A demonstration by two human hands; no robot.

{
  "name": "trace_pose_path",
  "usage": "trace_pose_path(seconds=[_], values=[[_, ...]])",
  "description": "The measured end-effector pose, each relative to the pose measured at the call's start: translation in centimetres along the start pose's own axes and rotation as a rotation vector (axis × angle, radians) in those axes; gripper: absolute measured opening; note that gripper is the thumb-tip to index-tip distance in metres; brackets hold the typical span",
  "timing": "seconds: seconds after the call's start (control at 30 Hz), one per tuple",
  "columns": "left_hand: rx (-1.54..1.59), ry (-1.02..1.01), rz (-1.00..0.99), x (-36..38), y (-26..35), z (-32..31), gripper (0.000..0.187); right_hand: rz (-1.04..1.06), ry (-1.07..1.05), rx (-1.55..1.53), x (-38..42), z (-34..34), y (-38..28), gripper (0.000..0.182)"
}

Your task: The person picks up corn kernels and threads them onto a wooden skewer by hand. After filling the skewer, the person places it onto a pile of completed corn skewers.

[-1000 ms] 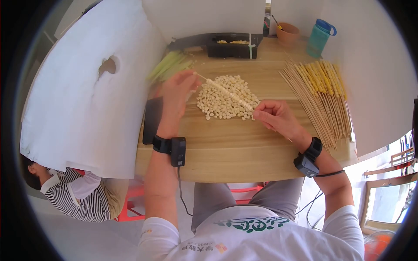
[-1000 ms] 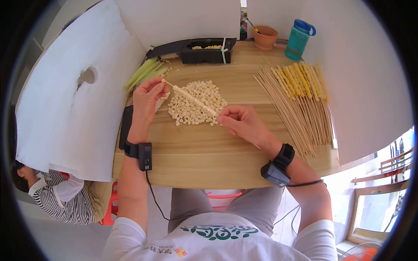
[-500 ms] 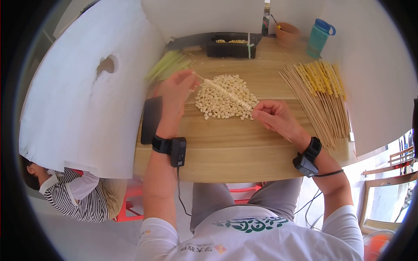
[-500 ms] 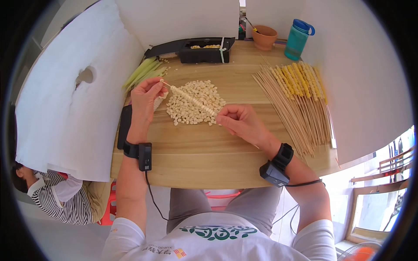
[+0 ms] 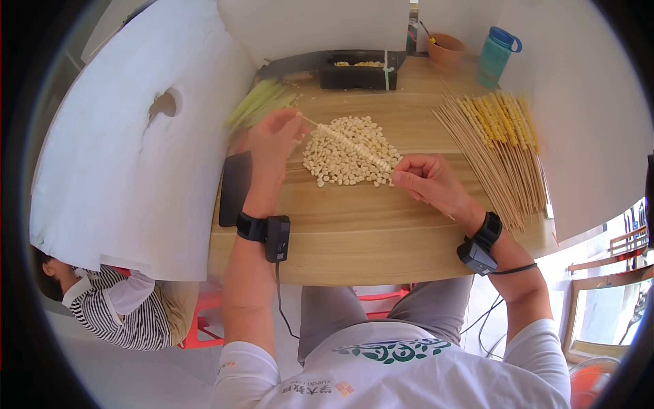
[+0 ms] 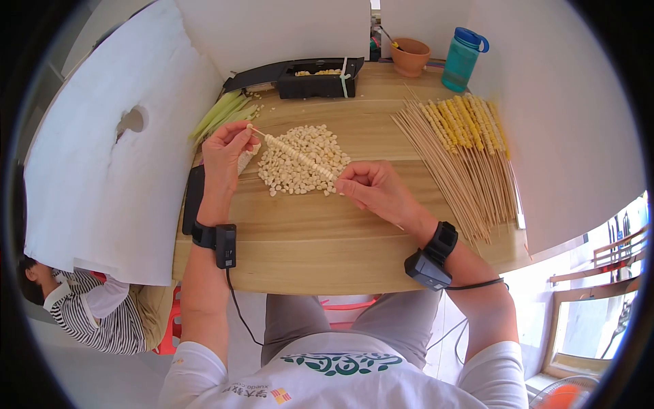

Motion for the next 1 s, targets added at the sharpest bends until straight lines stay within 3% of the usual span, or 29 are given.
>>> trace_pose_path(seconds=[0.27,0.8,1.0], values=[[0.116,0.004,0.111,-0.1,-0.6,0.2,0.018,0.024,-0.007,-0.021,0.0,-0.2,-0.4,0.015],[0.113,0.003,0.092,-0.2,-0.8,0.1,0.017,0.017,-0.002,-0.003,-0.1,0.0,-0.2,0.016],[-0.097,0.001,-0.113,0.1,0.2,-0.1,0.013,0.004,0.001,0.004,0.0,0.0,-0.2,0.016]])
Point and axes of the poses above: each hand's wrist, its own x-axis away from the middle knuckle, its own z-axis out of the back of the hand, y = z × x, the point moved 6 cm from there along -x, towards the middle knuckle, and after that the axes turned 11 degrees about y, right-handed, at the moved point
